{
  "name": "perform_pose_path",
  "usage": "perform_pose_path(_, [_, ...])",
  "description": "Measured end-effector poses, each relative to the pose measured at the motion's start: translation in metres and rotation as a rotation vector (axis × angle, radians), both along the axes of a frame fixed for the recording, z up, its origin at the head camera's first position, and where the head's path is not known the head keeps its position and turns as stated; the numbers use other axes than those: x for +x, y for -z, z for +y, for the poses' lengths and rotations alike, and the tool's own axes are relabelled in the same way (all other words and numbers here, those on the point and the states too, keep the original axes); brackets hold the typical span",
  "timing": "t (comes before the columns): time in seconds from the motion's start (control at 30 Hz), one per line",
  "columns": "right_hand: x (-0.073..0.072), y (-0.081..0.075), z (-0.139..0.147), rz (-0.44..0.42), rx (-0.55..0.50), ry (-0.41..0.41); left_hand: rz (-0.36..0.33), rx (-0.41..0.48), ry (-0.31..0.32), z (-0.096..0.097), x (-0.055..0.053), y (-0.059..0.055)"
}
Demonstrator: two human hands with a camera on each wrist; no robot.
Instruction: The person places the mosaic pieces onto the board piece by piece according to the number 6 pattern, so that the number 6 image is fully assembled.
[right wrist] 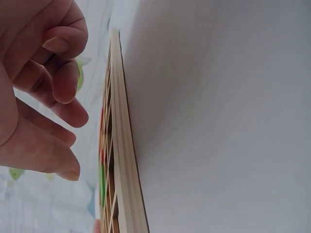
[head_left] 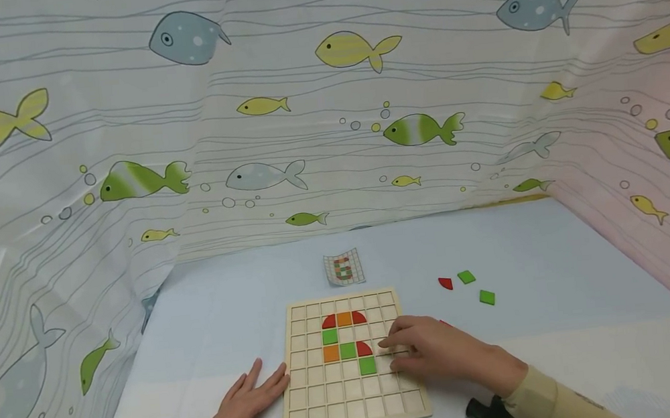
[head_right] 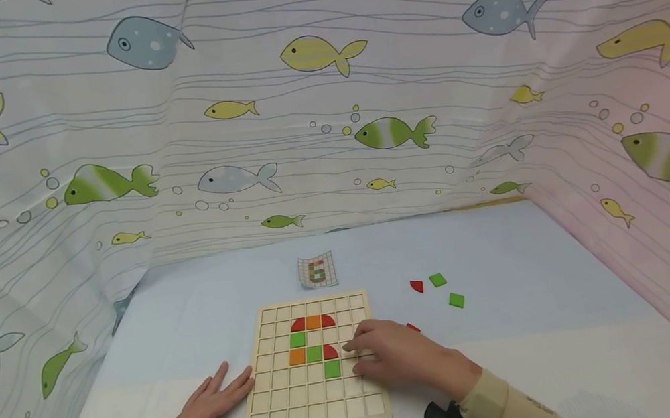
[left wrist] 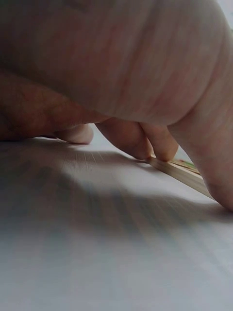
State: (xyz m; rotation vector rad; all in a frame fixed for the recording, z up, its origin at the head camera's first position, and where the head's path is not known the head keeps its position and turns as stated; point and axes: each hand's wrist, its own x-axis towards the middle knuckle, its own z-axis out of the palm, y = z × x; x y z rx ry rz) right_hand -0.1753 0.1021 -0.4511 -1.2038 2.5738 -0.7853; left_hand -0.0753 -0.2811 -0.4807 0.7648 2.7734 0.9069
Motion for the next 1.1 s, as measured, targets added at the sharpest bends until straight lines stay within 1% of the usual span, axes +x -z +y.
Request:
perform_pose_path(0.1, [-0.002,0.001,0.006,-0.008,-0.009,0.023,-0.022,0.008,0.002,0.0,0.0,-0.001])
perform_pose_path(0.17, [-0.003,0.002,0.012,-0.017,-0.008,0.048,-0.05,0.015,-0.001,0.0,-0.001,-0.002])
perform_pose_path(0.23, [-0.003,0.003,0.018,-0.018,-0.009,0.076,-0.062,0.017,-0.002,0.001,-0.001,-0.002])
perform_pose_path(0.33, [-0.003,0.004,0.027,-0.01,-0.017,0.108,-0.036,0.008,-0.001,0.0,-0.001,0.0])
perform_pose_path(0.47, [-0.004,0.004,0.038,0.014,-0.042,0.135,0.017,-0.01,-0.003,-0.001,0.0,0.003])
perform_pose_path(0.57, [-0.004,0.006,0.046,0.034,-0.062,0.164,0.031,-0.011,-0.005,-0.002,0.001,0.004])
perform_pose_path(0.63, [-0.005,0.009,0.052,0.045,-0.075,0.183,0.021,-0.009,-0.005,-0.002,0.001,0.003])
perform_pose_path(0.87, [-0.007,0.019,0.069,0.069,-0.124,0.267,-0.091,-0.003,-0.026,0.001,-0.001,-0.001])
perform_pose_path(0.97, [-0.009,0.021,0.075,0.08,-0.135,0.303,-0.105,-0.004,-0.032,0.001,-0.002,-0.001])
perform_pose_path(1.1, [-0.011,0.021,0.084,0.08,-0.123,0.347,-0.097,0.001,-0.03,0.001,-0.002,0.0])
